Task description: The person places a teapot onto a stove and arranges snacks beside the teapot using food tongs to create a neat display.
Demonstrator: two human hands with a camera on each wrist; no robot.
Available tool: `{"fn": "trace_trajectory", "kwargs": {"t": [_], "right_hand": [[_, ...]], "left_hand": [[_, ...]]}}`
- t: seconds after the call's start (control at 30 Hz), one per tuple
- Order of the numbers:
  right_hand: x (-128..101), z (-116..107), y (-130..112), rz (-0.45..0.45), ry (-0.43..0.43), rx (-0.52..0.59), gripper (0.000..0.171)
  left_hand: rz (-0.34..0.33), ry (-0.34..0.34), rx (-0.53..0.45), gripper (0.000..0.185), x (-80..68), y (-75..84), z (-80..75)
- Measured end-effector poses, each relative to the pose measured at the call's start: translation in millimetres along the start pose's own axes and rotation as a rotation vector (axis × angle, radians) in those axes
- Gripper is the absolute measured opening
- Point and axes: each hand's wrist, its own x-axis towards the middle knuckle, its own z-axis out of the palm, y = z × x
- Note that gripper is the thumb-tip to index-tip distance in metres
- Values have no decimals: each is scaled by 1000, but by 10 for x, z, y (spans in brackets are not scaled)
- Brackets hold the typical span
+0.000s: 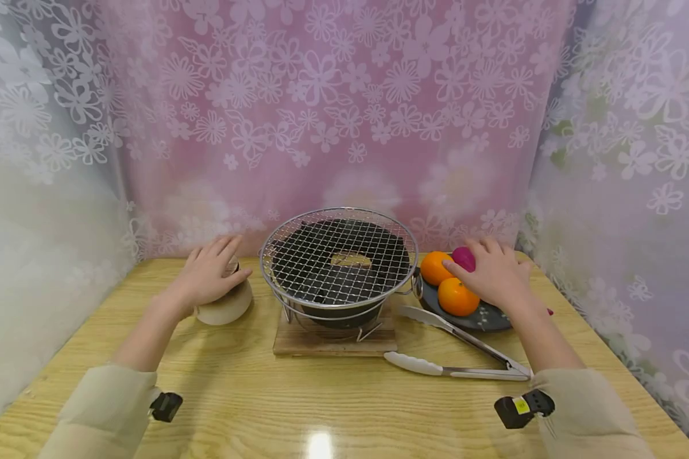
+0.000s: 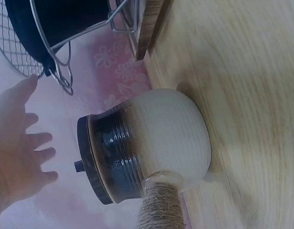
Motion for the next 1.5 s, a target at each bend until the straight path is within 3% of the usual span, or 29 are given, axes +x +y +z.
{"fn": "trace_trajectory", "kwargs": {"t": [0.17, 0.5, 0.9, 1.1, 1.37, 1.5], "right_hand": [[-63, 27, -6, -61, 30, -17, 78], [-208, 109, 10, -122, 74, 46, 67], [-430, 331, -154, -181, 45, 37, 58], [-504, 483, -325, -285, 88, 45, 44], [-559, 650, -528, -320, 47, 52, 37], [-548, 709, -590, -403, 35, 39, 37]], "left_hand": [[98, 107, 33, 61, -48, 79, 40], [181, 223, 43, 38, -136, 212, 135], [236, 232, 91, 29, -247, 252, 265], [270, 243, 120, 30, -301, 250, 280], [248, 180, 165, 31, -396, 258, 256], [217, 149, 177, 30, -435, 232, 240]]}}
